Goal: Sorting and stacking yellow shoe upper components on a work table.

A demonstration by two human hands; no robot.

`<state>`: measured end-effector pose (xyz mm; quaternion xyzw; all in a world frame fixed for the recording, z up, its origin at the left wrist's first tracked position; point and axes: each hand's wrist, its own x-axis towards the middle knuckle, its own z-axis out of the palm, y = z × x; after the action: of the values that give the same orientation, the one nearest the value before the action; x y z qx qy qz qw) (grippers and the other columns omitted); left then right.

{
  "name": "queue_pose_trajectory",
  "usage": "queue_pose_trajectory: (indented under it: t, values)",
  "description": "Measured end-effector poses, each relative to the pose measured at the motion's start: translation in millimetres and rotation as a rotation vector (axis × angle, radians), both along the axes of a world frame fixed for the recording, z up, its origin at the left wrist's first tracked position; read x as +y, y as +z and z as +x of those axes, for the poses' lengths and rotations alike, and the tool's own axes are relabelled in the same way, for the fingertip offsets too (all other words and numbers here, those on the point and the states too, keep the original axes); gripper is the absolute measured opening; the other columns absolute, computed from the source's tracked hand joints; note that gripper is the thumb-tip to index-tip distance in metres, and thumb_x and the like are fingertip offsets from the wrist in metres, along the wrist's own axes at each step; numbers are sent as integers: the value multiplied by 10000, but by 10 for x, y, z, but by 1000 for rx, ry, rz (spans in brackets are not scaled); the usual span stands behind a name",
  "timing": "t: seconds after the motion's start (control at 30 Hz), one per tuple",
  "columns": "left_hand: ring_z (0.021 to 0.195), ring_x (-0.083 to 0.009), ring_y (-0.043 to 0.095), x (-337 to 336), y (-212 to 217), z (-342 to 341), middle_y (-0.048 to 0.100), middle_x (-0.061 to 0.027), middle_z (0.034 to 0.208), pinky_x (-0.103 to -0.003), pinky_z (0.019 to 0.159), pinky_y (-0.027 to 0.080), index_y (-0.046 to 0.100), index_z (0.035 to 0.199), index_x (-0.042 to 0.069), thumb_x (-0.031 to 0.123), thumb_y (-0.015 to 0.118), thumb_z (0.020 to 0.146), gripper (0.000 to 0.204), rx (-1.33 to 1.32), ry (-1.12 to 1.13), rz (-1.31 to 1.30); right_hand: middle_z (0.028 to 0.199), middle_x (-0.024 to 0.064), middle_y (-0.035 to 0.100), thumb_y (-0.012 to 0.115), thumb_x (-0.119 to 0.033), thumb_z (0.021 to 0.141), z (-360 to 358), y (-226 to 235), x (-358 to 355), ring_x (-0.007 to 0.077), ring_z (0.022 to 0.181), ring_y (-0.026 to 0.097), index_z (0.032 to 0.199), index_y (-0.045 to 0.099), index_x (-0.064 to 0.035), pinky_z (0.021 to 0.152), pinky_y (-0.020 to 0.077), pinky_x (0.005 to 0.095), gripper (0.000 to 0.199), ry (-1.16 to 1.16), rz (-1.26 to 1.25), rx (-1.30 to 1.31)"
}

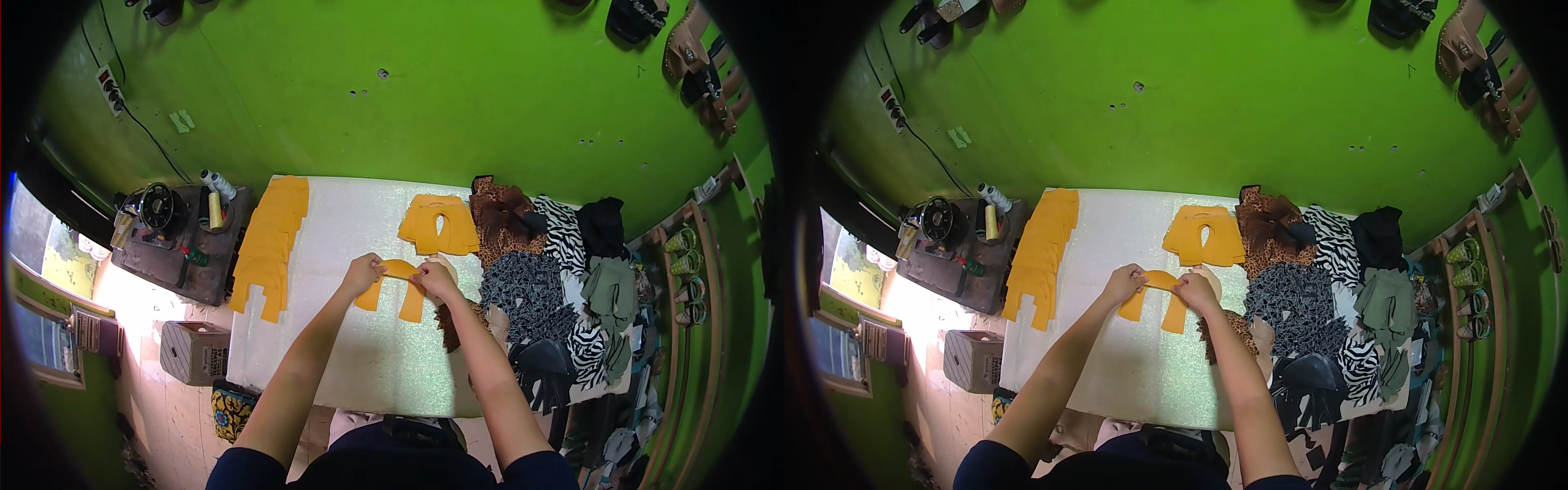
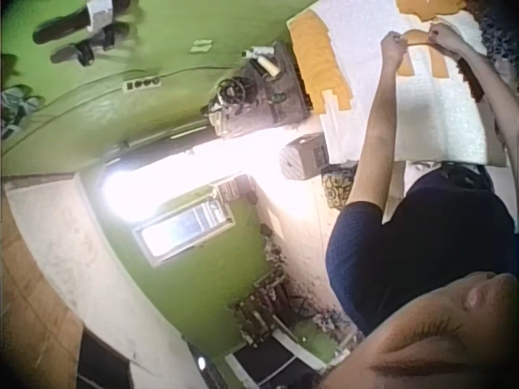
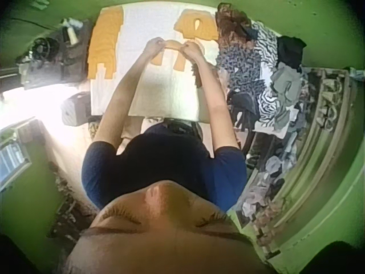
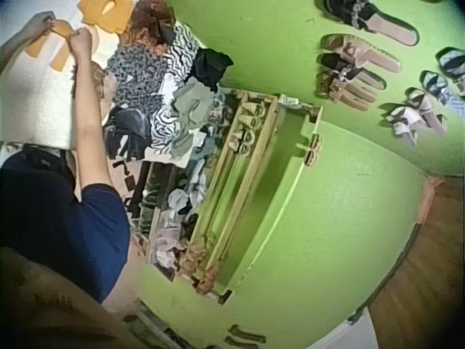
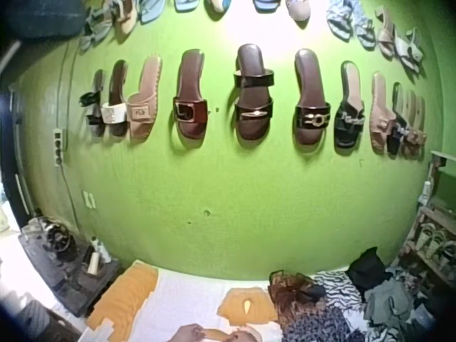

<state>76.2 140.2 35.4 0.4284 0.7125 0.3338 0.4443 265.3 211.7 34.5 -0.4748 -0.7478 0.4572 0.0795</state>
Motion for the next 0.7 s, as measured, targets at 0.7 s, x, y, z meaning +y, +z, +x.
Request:
queue_pose_trajectory:
  t: [0.7]
  values:
    - [898,-301,515,-58,-135,141,520,-136,893,-373,767,440,554,903,37,71,595,732,180,586,-10,182,875,78,587,646,-194,728,-180,-99,-143,260,839,575,979,507,-114,701,440,369,298,-164,128,-263]
